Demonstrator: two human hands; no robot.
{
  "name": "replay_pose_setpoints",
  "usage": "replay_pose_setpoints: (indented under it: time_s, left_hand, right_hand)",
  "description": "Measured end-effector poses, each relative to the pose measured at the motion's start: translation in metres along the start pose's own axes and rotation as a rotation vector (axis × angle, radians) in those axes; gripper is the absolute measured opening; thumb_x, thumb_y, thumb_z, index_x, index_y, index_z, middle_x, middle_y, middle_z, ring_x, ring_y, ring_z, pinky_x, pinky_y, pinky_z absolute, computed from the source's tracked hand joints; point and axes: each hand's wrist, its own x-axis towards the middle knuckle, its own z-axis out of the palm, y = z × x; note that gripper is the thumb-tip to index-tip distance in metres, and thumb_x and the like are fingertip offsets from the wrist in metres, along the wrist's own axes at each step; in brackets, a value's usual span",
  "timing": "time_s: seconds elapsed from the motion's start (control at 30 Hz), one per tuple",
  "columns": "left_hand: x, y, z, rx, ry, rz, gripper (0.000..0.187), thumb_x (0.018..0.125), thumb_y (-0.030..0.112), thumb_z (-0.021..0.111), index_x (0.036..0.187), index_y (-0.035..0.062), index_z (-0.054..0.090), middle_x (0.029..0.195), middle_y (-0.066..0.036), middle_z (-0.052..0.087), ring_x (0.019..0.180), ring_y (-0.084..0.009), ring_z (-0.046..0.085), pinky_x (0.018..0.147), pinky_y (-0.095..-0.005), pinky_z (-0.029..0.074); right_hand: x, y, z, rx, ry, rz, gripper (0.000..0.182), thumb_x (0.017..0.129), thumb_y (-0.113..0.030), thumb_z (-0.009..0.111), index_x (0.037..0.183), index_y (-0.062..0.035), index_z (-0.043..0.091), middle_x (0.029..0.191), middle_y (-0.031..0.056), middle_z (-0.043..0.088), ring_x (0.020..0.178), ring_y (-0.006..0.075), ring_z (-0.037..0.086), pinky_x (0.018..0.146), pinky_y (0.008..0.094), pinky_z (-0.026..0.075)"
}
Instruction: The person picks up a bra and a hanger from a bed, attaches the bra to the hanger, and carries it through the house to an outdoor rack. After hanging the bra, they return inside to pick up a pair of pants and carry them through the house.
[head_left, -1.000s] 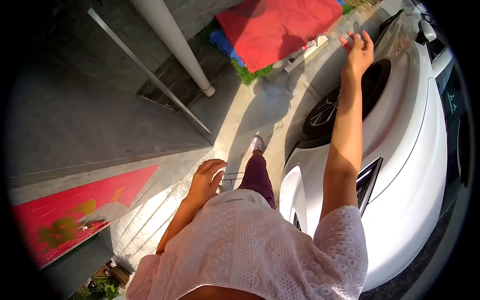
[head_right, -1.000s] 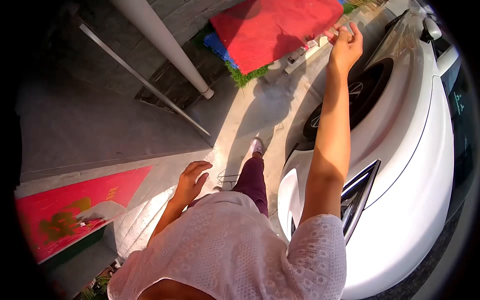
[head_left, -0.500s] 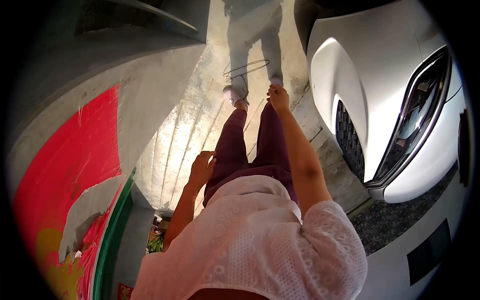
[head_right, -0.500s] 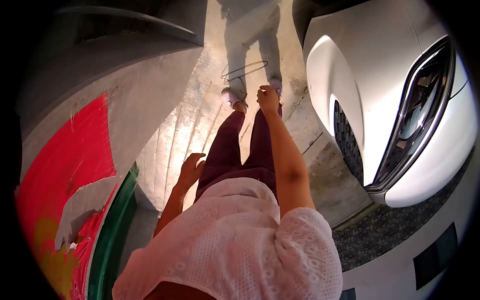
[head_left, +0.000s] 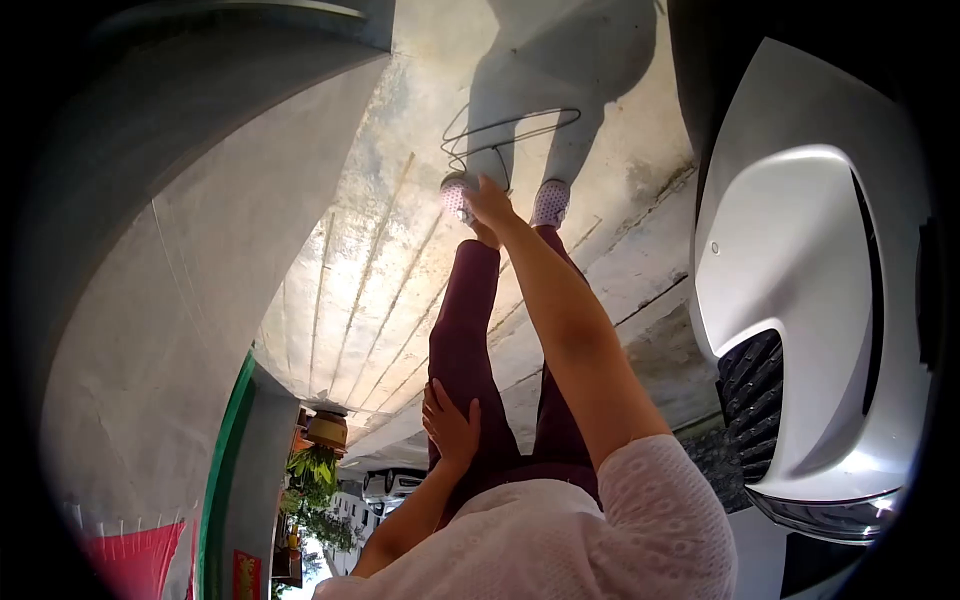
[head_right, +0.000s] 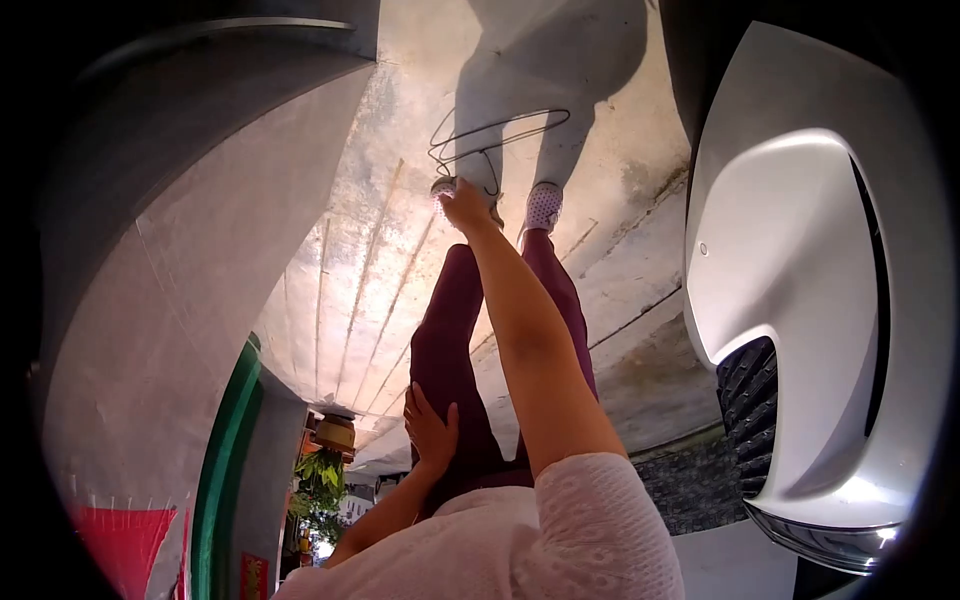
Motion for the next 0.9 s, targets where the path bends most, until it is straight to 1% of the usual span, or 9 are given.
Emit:
replay_pose_setpoints:
  time_s: [0.13,0.17,0.37,0.47,0.53,0.6,0.7,0.8,0.9]
  left_hand:
    - [-0.007,0.010,0.008,-0.046,0.031,-0.050,0.071,0.070,0.032,0.055,0.122,-0.0026,0.022,0.120,-0.022,0.029,0.107,-0.0373,0.031,0.089,-0.0460,0.026]
    - [-0.010,0.012,0.009,-0.047,0.032,-0.055,0.070,0.070,0.031,0.056,0.121,-0.0028,0.023,0.120,-0.022,0.029,0.107,-0.0373,0.032,0.088,-0.0459,0.027]
    - [-0.018,0.024,0.017,-0.062,0.055,-0.066,0.069,0.069,0.031,0.056,0.121,-0.0025,0.024,0.118,-0.022,0.030,0.107,-0.0368,0.032,0.088,-0.0456,0.027]
    - [-0.021,0.029,0.017,-0.067,0.038,-0.077,0.069,0.069,0.030,0.056,0.121,-0.0023,0.024,0.119,-0.022,0.030,0.107,-0.0365,0.031,0.089,-0.0453,0.026]
    - [-0.021,0.035,0.014,-0.064,0.060,-0.080,0.070,0.069,0.030,0.056,0.121,-0.0022,0.024,0.119,-0.022,0.029,0.107,-0.0365,0.031,0.089,-0.0452,0.026]
    - [-0.015,0.040,0.015,-0.048,0.075,-0.070,0.070,0.069,0.030,0.057,0.121,-0.0020,0.023,0.119,-0.022,0.029,0.108,-0.0366,0.031,0.090,-0.0451,0.025]
    - [-0.011,0.033,0.021,-0.007,0.099,-0.053,0.071,0.068,0.029,0.057,0.121,-0.0023,0.023,0.119,-0.022,0.029,0.107,-0.0367,0.031,0.089,-0.0450,0.026]
    - [-0.016,0.028,0.028,0.009,0.121,-0.047,0.072,0.067,0.029,0.058,0.121,-0.0028,0.023,0.118,-0.022,0.029,0.107,-0.0369,0.031,0.088,-0.0451,0.027]
    - [-0.020,0.024,0.032,0.010,0.148,-0.055,0.073,0.066,0.029,0.058,0.121,-0.0033,0.023,0.118,-0.023,0.029,0.106,-0.0371,0.032,0.087,-0.0456,0.027]
  right_hand:
    - [0.041,0.000,0.032,0.077,0.066,0.037,0.072,0.071,-0.025,0.054,0.124,0.0010,0.012,0.122,0.0246,0.031,0.102,0.0381,0.044,0.085,0.0393,0.037]
    - [0.039,-0.009,0.029,0.214,0.091,0.099,0.062,0.070,-0.022,0.055,0.119,0.0034,0.028,0.114,0.0240,0.041,0.103,0.0338,0.044,0.086,0.0361,0.037]
    - [0.041,0.000,0.010,0.311,-0.070,0.039,0.031,0.068,-0.018,0.054,0.093,-0.0001,0.055,0.091,0.0186,0.057,0.091,0.0287,0.052,0.079,0.0318,0.041]
    - [0.025,0.011,-0.010,0.065,0.200,-0.078,0.031,0.068,-0.017,0.054,0.095,-0.0028,0.055,0.095,0.0178,0.056,0.085,0.0301,0.054,0.076,0.0337,0.042]
    - [0.019,0.023,-0.015,0.172,0.218,-0.017,0.032,0.069,-0.020,0.052,0.096,-0.0022,0.054,0.093,0.0173,0.056,0.087,0.0301,0.053,0.078,0.0347,0.041]
    - [0.015,0.025,-0.018,0.152,0.186,-0.059,0.034,0.071,-0.024,0.051,0.099,-0.0054,0.054,0.091,0.0178,0.056,0.090,0.0298,0.052,0.080,0.0359,0.040]
    - [0.024,0.022,-0.001,-0.061,-0.026,-0.166,0.036,0.074,-0.031,0.048,0.104,-0.0110,0.053,0.111,0.0202,0.043,0.101,0.0329,0.045,0.084,0.0383,0.038]
    - [0.082,0.051,0.071,-0.268,-0.129,-0.275,0.038,0.075,-0.033,0.046,0.105,-0.0096,0.052,0.123,0.0205,0.032,0.107,0.0356,0.039,0.088,0.0384,0.035]
    - [0.075,0.029,0.063,0.160,-0.099,-0.188,0.041,0.073,-0.027,0.053,0.104,-0.0004,0.050,0.113,0.0212,0.043,0.104,0.0326,0.043,0.088,0.0344,0.035]
